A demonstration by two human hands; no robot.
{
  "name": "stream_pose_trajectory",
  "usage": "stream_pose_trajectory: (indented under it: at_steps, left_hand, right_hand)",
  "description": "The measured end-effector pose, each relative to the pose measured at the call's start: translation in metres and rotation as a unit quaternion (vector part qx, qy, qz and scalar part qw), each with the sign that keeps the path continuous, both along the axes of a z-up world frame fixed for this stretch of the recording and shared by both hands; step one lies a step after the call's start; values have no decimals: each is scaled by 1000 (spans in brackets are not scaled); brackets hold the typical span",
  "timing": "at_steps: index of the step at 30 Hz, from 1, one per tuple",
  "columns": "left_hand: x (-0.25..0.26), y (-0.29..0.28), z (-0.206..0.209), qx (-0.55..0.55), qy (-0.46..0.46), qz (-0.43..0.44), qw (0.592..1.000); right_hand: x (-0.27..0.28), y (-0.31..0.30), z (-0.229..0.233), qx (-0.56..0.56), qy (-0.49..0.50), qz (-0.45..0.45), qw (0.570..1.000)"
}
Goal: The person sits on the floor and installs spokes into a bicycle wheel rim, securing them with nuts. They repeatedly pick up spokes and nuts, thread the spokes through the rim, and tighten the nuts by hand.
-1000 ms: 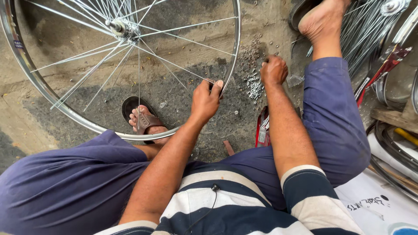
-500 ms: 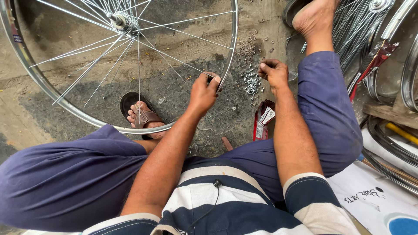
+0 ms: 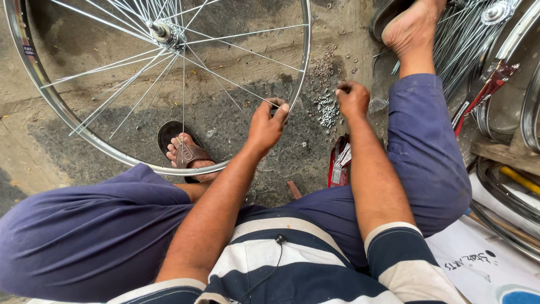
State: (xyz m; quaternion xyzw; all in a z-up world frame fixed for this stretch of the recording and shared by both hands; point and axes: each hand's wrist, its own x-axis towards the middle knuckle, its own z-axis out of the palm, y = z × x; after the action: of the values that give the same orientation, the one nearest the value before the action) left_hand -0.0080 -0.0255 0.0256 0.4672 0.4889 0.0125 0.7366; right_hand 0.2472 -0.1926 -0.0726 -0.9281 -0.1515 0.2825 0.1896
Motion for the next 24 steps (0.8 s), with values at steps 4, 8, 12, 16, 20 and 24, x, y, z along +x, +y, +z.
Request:
stream_pose_trajectory:
  at_steps: [4,8,12,16,20,24]
  left_hand:
    - [1,-2,-4,100,42,-38,993]
    - [0,-6,-5,109,54,-40,992]
    - [3,-2,-2,-20,2,16,1000]
    - [1,-4,2,174,116,-76,975]
    - [1,-4,2,-24,15,11,1000]
    - [0,-8,-1,168,99,-79,978]
  right_hand:
    - [-8,-1,-16,-87,-129,109,982]
    - [-14,0,-16,-162,-156,188,956]
    - [-8,12,-7,-139,-104,78,982]
    - [-2,17,-7,-55,-95,68,992]
    - [10,31,-17,-13,-104,29,994]
    - [16,43,-20,-10,-113,60,992]
